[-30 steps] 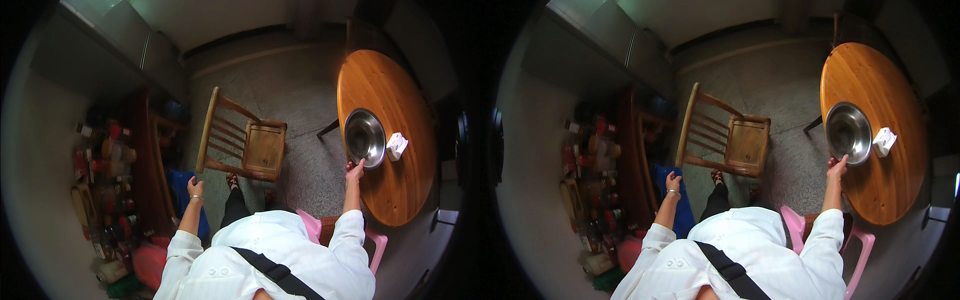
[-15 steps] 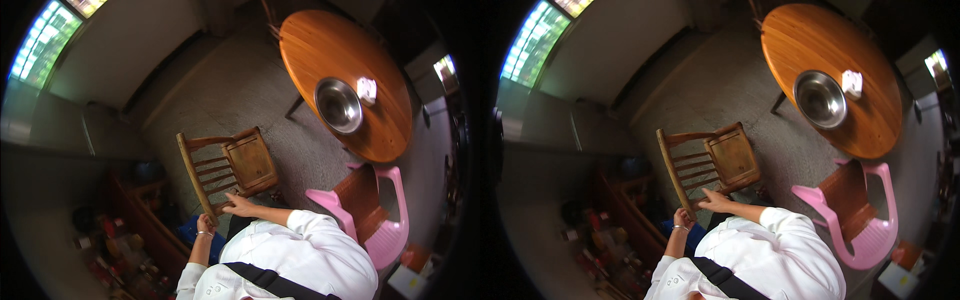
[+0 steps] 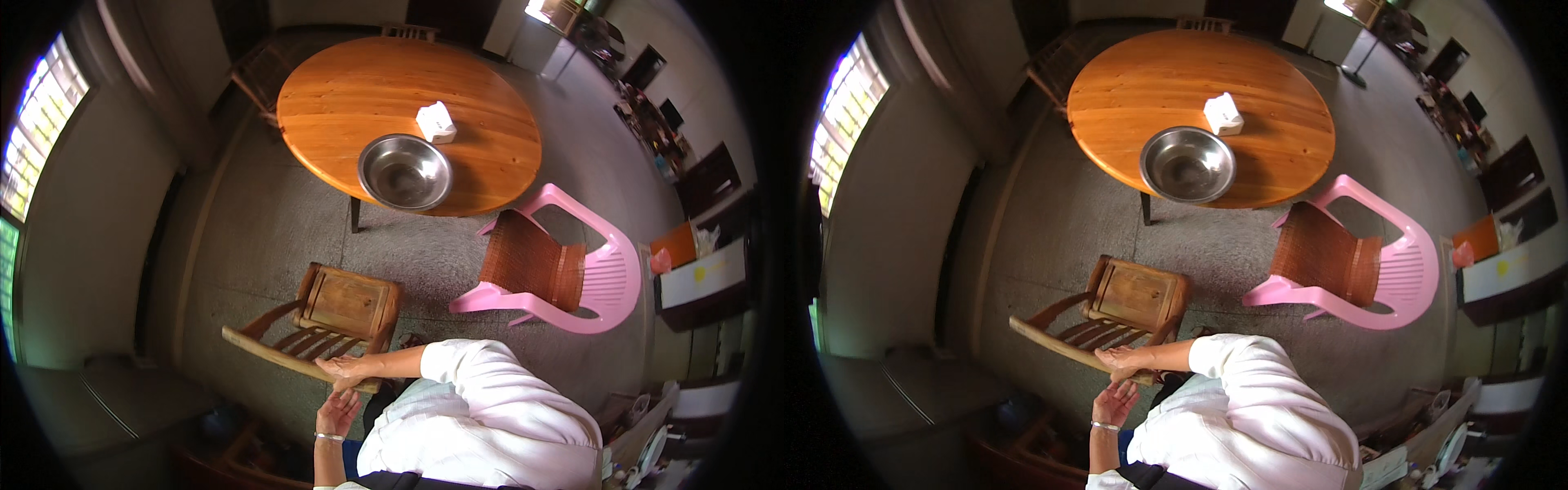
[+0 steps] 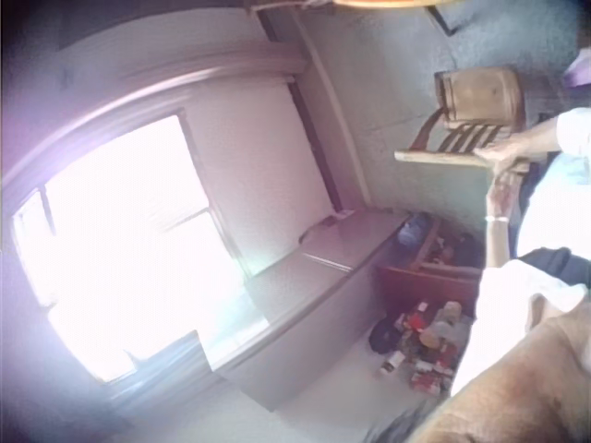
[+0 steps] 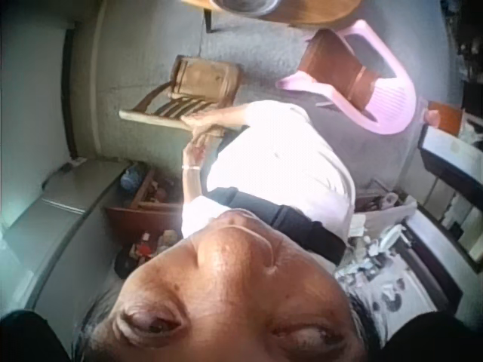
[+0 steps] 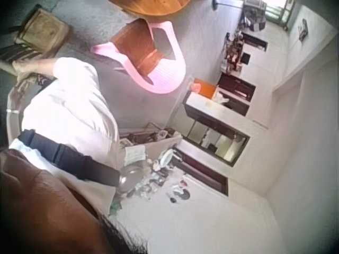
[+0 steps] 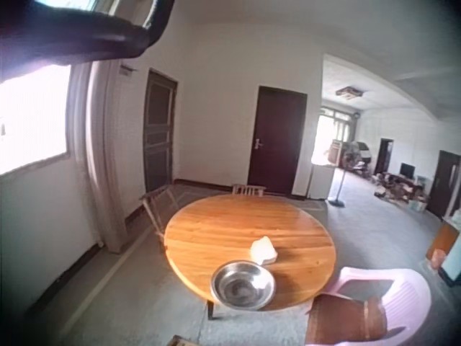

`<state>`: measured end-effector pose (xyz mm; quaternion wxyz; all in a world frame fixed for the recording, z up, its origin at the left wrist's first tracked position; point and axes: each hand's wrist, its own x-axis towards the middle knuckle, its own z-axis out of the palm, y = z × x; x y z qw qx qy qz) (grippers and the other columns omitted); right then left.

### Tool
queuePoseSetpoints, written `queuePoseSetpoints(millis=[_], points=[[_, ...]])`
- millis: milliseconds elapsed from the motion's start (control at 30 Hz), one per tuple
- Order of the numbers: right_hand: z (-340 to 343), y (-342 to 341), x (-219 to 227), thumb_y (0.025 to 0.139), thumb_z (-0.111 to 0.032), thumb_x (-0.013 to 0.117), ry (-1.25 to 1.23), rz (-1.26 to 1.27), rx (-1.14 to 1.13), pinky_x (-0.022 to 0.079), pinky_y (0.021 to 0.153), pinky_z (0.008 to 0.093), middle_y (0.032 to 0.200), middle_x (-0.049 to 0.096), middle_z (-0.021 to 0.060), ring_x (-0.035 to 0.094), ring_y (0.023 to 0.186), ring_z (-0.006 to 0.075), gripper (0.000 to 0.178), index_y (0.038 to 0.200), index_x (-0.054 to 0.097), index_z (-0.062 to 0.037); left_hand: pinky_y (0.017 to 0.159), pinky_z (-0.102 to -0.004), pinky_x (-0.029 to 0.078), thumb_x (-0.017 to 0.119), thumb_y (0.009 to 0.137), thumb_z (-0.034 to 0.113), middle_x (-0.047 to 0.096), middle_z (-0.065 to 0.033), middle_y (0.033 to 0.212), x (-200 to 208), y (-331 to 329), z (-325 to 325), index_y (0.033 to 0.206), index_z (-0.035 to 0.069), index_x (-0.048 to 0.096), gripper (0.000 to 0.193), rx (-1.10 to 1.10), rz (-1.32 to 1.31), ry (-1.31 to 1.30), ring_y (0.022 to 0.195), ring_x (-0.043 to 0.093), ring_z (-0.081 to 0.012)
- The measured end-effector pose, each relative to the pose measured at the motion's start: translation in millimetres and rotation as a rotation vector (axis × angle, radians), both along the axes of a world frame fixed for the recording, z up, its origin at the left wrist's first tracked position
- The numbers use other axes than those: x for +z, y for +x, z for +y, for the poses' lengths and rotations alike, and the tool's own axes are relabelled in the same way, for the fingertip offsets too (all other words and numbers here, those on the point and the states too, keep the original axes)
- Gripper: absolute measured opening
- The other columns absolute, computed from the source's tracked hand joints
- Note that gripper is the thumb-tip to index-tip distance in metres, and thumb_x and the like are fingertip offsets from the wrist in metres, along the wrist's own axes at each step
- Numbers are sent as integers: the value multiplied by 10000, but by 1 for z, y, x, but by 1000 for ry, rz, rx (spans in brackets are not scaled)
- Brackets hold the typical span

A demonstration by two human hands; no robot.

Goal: The person retrieves a metal bowl and places it on a round wooden table. They open the refrigerator multiple times to retrieve plates of food and a bag of green peppers, placing them on the table. Finally, they transfer the green peppers from the bag into the metal bowl and move the bowl to the kitchen sink.

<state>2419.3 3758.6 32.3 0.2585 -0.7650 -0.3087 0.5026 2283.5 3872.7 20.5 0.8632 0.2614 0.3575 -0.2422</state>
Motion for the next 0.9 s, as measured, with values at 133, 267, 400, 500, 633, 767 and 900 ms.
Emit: queuePoseSetpoints(millis=[133, 267, 400, 500, 633, 767, 900], points=[[-54, 27, -18, 595, -220, 641, 44, -48, 224, 331, 933, 421, 1220, 422, 223, 405, 1135, 344, 850, 1323, 235, -56, 814, -454, 464, 530, 722, 146, 562, -169, 998, -42, 5, 11, 987, 83, 494, 275, 176, 168, 126, 915, 562, -313], [-135, 37, -20, 581, -123, 641, 44, -144, 278, 369, 889, 411, 1155, 487, 178, 455, 1076, 329, 784, 1300, 329, -124, 759, -459, 504, 521, 697, 169, 559, -210, 948, -77, 9, 24, 788, 22, 480, 178, 336, 300, 149, 877, 576, -329], [-215, 50, -31, 586, 19, 583, -125, -165, 347, 414, 830, 377, 1071, 545, 161, 502, 1018, 315, 717, 1250, 427, -201, 856, -487, 446, 464, 680, 193, 420, -300, 1105, -67, 21, 3, 1070, -145, 341, 531, 220, 361, -148, 991, 487, -432], [-276, 48, -53, 610, 66, 543, -175, -265, 246, 442, 779, 393, 1055, 560, 137, 529, 962, 326, 681, 1201, 481, -267, 907, -495, 399, 462, 672, 208, 343, -322, 1169, -72, 18, -44, 1174, -157, 215, 668, 87, 462, -290, 1025, 441, -462], [-328, 40, -96, 643, 104, 503, -158, -317, -9, 449, 779, 400, 1068, 562, 134, 533, 962, 330, 690, 1192, 489, -313, 877, -491, 414, 479, 645, 173, 372, -330, 1131, -73, 38, -88, 1156, -166, 230, 662, 198, 613, -296, 974, 466, -451], [-337, 8, -97, 651, 95, 450, -134, -228, -115, 416, 840, 372, 1053, 567, 164, 528, 961, 338, 690, 1215, 469, -301, 721, -435, 506, 469, 637, 131, 452, -304, 987, -89, 52, -100, 1081, -149, 252, 568, 186, 642, -83, 794, 550, -396], [-328, 12, -80, 618, 107, 412, -107, -180, -139, 387, 842, 388, 1054, 542, 226, 505, 986, 342, 711, 1260, 428, -198, 622, -375, 531, 476, 642, 108, 491, -223, 841, -78, 73, -100, 977, -101, 283, 439, 213, 573, 128, 653, 593, -308]])
